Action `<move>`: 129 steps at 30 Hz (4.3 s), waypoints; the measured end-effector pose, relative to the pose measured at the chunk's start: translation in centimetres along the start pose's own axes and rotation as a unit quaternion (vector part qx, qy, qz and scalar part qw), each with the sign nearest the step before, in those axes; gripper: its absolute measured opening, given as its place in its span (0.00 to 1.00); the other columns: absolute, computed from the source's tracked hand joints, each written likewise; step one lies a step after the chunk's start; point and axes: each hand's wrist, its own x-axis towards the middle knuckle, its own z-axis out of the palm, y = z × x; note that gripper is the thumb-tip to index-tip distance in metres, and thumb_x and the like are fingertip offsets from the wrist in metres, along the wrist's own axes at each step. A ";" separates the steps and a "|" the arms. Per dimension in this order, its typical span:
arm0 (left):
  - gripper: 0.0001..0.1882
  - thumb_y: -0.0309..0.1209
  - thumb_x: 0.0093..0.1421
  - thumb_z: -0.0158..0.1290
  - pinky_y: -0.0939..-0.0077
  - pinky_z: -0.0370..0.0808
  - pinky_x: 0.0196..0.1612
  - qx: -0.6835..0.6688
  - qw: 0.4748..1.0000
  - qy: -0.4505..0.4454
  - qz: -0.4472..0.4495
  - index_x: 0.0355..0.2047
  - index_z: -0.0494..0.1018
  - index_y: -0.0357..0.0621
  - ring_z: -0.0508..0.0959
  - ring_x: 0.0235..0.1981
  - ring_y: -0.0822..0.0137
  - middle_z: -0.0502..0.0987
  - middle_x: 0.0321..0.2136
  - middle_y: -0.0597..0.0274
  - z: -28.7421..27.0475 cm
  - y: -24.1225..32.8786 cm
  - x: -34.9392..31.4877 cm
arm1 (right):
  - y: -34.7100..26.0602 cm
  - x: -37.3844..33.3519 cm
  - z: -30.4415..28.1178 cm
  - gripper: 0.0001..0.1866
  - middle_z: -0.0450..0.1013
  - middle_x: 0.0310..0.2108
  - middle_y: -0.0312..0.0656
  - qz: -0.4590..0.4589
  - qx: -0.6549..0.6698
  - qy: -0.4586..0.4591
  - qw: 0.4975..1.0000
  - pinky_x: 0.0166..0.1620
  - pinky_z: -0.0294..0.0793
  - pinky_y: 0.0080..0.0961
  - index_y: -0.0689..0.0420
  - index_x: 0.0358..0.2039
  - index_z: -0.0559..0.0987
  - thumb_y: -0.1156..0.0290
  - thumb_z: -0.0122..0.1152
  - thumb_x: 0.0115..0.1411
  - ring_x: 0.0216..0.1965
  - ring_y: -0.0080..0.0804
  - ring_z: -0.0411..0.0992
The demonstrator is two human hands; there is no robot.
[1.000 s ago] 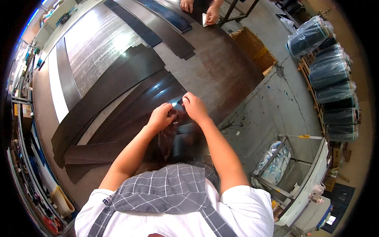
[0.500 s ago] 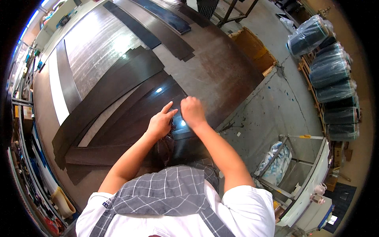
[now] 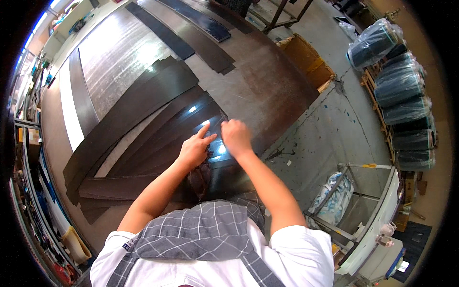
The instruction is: The person peels a protective plastic film from the surface of a large, dark, curved panel. They carefully lift the film edge and pull it away, then crumple the removed film and discard it. The person repeats this process for multiple sections of the panel.
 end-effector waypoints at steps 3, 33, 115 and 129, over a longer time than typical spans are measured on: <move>0.27 0.26 0.49 0.60 0.59 0.79 0.47 0.002 1.000 -0.014 -0.006 0.53 0.76 0.54 0.80 0.47 0.51 0.62 0.67 0.50 0.0 -0.1 0.1 | -1.9 -0.5 -0.6 0.06 0.71 0.26 0.44 -0.079 0.007 -0.076 0.994 0.37 0.72 0.42 0.55 0.26 0.77 0.71 0.56 0.59 0.33 0.46 0.72; 0.22 0.18 0.52 0.53 0.56 0.76 0.47 -0.130 0.981 0.114 -0.093 0.48 0.73 0.48 0.76 0.47 0.43 0.74 0.45 0.50 -1.5 -1.6 1.1 | 0.9 4.0 -2.3 0.13 0.80 0.30 0.46 0.208 0.186 -0.171 0.945 0.41 0.77 0.37 0.59 0.29 0.82 0.65 0.56 0.61 0.34 0.46 0.78; 0.14 0.23 0.54 0.55 0.56 0.77 0.40 -0.066 0.991 0.093 -0.073 0.42 0.74 0.46 0.79 0.40 0.47 0.76 0.41 0.54 -0.1 -1.6 1.5 | 0.9 2.7 -0.8 0.10 0.79 0.33 0.47 0.177 0.052 -0.086 0.979 0.43 0.76 0.43 0.57 0.32 0.82 0.66 0.56 0.61 0.39 0.49 0.77; 0.30 0.22 0.50 0.54 0.57 0.79 0.45 -0.026 0.997 -0.034 -0.067 0.57 0.73 0.49 0.81 0.44 0.47 0.62 0.66 0.50 -0.2 2.0 -0.2 | -1.6 -0.2 0.2 0.05 0.73 0.25 0.41 -0.090 -0.046 -0.056 0.993 0.35 0.75 0.38 0.52 0.27 0.77 0.69 0.57 0.59 0.31 0.40 0.74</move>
